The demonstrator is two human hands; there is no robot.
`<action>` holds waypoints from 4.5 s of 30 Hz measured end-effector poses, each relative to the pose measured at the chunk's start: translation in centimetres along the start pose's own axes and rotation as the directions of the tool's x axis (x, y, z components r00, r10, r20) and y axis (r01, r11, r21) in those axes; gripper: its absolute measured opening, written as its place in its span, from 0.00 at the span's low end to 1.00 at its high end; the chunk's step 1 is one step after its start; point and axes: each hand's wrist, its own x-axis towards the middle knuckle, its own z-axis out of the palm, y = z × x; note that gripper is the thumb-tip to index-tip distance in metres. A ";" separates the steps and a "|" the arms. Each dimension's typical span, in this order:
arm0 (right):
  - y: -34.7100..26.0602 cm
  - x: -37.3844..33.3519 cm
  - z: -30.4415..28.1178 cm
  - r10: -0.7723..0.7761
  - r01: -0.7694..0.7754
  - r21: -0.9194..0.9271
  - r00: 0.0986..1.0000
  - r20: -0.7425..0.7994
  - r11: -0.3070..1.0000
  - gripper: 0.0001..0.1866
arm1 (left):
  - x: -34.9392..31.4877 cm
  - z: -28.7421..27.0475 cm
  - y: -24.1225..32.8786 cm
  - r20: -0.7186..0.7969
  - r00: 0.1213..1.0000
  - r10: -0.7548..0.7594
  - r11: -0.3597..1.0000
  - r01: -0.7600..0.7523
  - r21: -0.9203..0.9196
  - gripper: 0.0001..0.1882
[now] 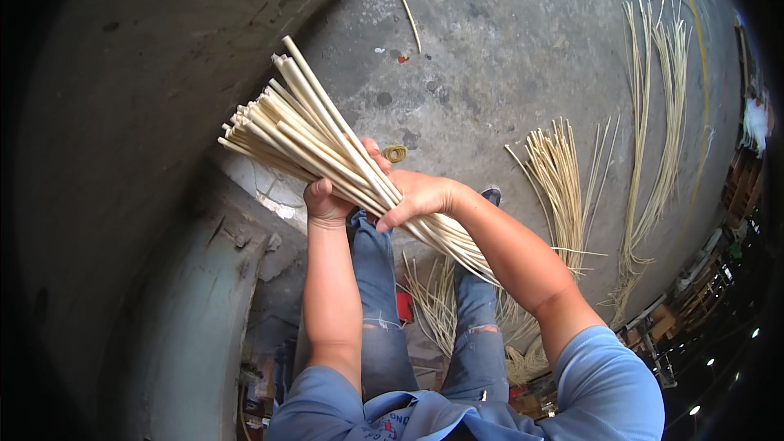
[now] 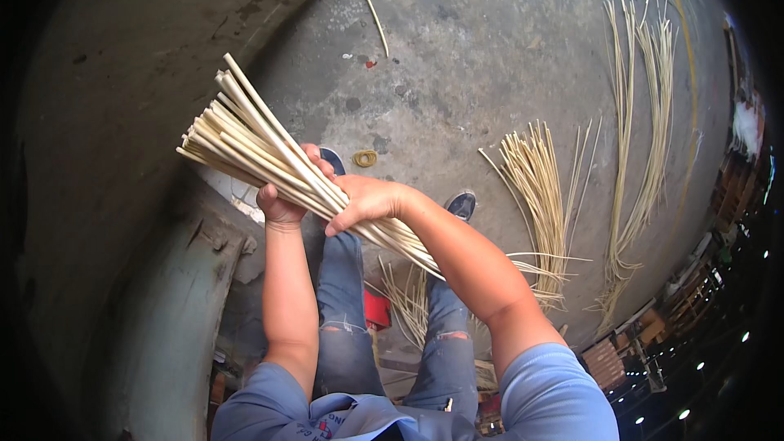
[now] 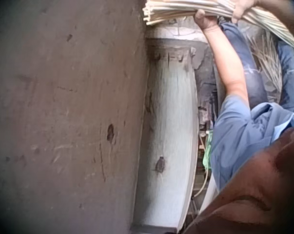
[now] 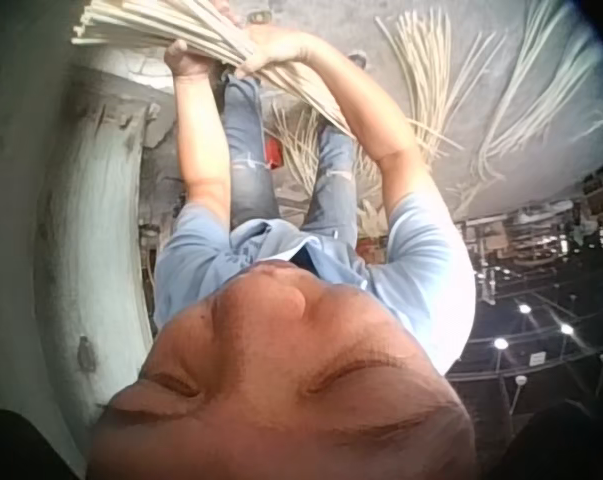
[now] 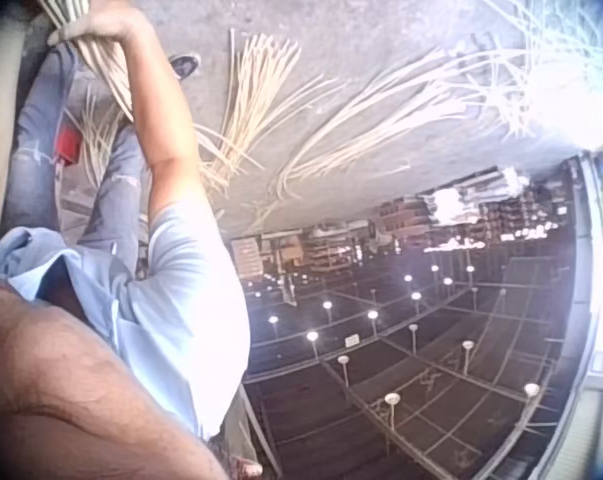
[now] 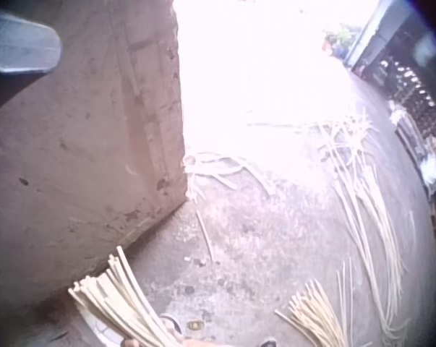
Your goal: The person gathers thin wooden sticks from the floor, aligns them into bundles, and secures each bundle with a rubber band. The person repeats this process multiple times, creating several tied bundles.
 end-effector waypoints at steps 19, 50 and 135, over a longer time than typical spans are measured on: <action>0.3 -0.2 1.7 -0.141 0.141 -0.018 0.959 -0.247 0.990 0.28 | 0.3 0.9 -1.8 -0.046 0.966 0.254 0.960 -0.246 0.135 0.47; 1.1 -1.9 -0.1 -0.219 0.132 -0.234 0.889 -0.401 0.963 0.42 | -2.1 6.1 -6.4 -0.468 0.661 0.586 0.760 -0.249 0.600 0.27; 2.8 19.5 -6.8 0.090 -0.321 -0.329 0.824 -0.560 0.888 0.44 | 10.4 -12.4 3.9 -0.836 0.528 0.147 0.977 0.054 0.206 0.20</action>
